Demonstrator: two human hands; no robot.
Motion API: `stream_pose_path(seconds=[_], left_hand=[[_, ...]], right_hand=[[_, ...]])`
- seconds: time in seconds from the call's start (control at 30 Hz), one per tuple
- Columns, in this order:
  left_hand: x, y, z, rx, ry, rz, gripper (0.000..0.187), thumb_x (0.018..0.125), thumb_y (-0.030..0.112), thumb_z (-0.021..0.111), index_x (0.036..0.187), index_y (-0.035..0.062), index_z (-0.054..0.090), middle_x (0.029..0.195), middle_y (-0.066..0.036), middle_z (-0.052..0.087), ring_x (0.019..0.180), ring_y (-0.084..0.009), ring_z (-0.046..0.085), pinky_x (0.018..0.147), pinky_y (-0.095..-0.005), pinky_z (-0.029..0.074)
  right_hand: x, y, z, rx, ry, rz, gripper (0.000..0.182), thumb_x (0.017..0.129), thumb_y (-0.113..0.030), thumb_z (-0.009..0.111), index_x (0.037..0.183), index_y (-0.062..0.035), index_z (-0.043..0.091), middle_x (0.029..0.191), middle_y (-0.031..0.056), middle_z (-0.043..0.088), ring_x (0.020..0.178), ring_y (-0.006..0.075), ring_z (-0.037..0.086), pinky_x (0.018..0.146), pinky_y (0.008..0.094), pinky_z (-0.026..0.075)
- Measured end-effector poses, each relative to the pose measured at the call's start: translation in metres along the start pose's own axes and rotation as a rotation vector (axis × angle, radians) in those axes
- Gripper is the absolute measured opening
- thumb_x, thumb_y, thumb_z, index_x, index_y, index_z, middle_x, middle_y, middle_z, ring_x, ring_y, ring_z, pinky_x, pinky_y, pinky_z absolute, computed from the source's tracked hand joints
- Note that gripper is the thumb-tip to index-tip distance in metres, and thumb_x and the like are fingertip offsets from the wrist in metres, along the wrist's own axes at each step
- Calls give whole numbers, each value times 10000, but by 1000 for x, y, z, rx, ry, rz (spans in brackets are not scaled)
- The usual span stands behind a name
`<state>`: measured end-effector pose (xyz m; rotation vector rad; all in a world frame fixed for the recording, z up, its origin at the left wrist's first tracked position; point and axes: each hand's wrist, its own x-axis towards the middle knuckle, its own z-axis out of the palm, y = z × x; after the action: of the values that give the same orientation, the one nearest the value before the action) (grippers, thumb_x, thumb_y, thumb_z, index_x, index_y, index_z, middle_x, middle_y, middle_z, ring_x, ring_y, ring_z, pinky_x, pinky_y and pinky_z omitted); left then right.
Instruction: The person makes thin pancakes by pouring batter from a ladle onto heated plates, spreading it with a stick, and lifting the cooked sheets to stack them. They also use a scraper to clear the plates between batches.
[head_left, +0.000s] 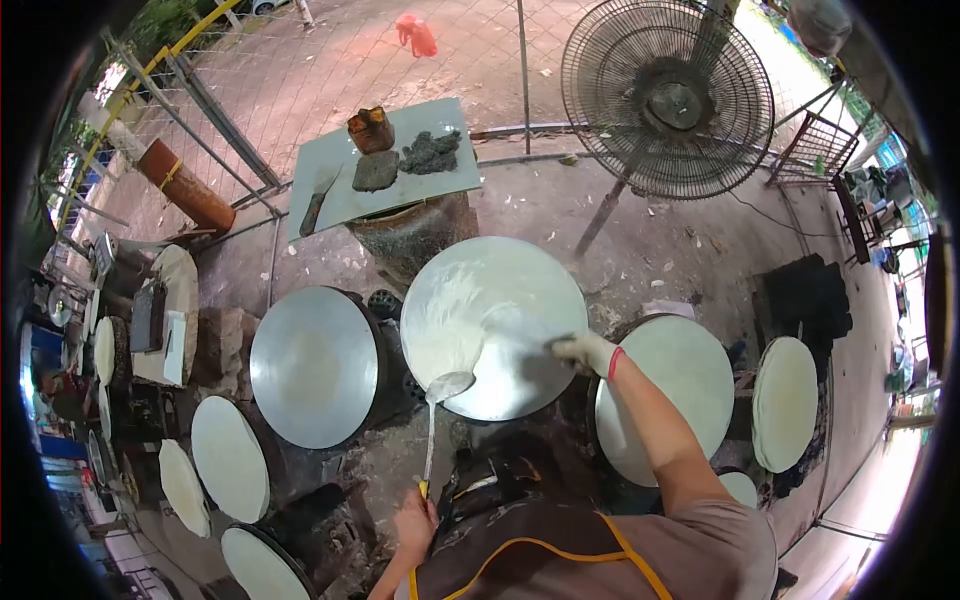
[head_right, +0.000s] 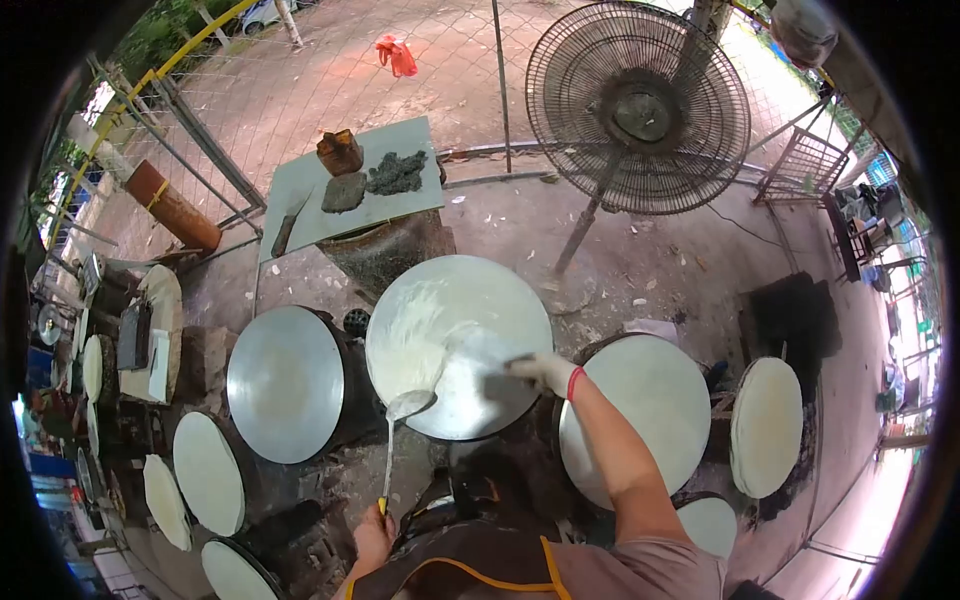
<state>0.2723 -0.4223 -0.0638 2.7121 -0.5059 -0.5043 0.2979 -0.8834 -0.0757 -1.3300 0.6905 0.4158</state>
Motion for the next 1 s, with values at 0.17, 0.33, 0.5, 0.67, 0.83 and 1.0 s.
stream_pose_path(seconds=[0.17,0.33,0.5,0.67,0.83,1.0], left_hand=[[-5,13,6,-40,25,27,270,788,129,572,1021,40,466,787,-207,580,659,-410,584,551,-492,463],[-11,18,11,-18,8,17,271,792,129,567,1020,30,459,833,-215,576,680,-411,584,557,-492,462],[-14,22,10,-8,41,48,258,799,129,562,1012,24,460,855,-222,575,700,-409,584,570,-487,461],[-17,17,5,18,53,98,251,804,128,562,1011,23,467,846,-214,574,711,-409,581,583,-483,458],[-12,7,-6,-50,36,161,248,808,132,566,1009,6,495,839,-223,577,730,-419,576,610,-480,457],[-5,-13,-30,-292,110,300,202,825,123,569,976,-7,538,758,-204,562,677,-384,566,599,-430,457]], right_hand=[[29,6,21,-4,-37,-9,298,839,-252,619,1083,-81,630,645,-50,504,496,44,402,406,202,301],[-4,7,11,-52,-92,3,319,840,-267,617,1085,-63,621,621,-36,486,441,57,384,371,218,290],[9,24,6,-8,62,-1,253,849,-267,594,993,-68,650,611,-18,489,434,58,365,379,233,272],[-15,43,3,-136,-139,26,296,843,-274,614,1072,-85,612,591,-29,488,398,49,350,348,213,262],[-52,66,41,202,200,-30,356,851,-274,603,1132,-58,576,617,-10,496,424,58,380,366,219,274],[-79,111,83,291,62,60,310,857,-231,621,1147,-135,571,611,-23,482,417,57,362,372,220,273]])
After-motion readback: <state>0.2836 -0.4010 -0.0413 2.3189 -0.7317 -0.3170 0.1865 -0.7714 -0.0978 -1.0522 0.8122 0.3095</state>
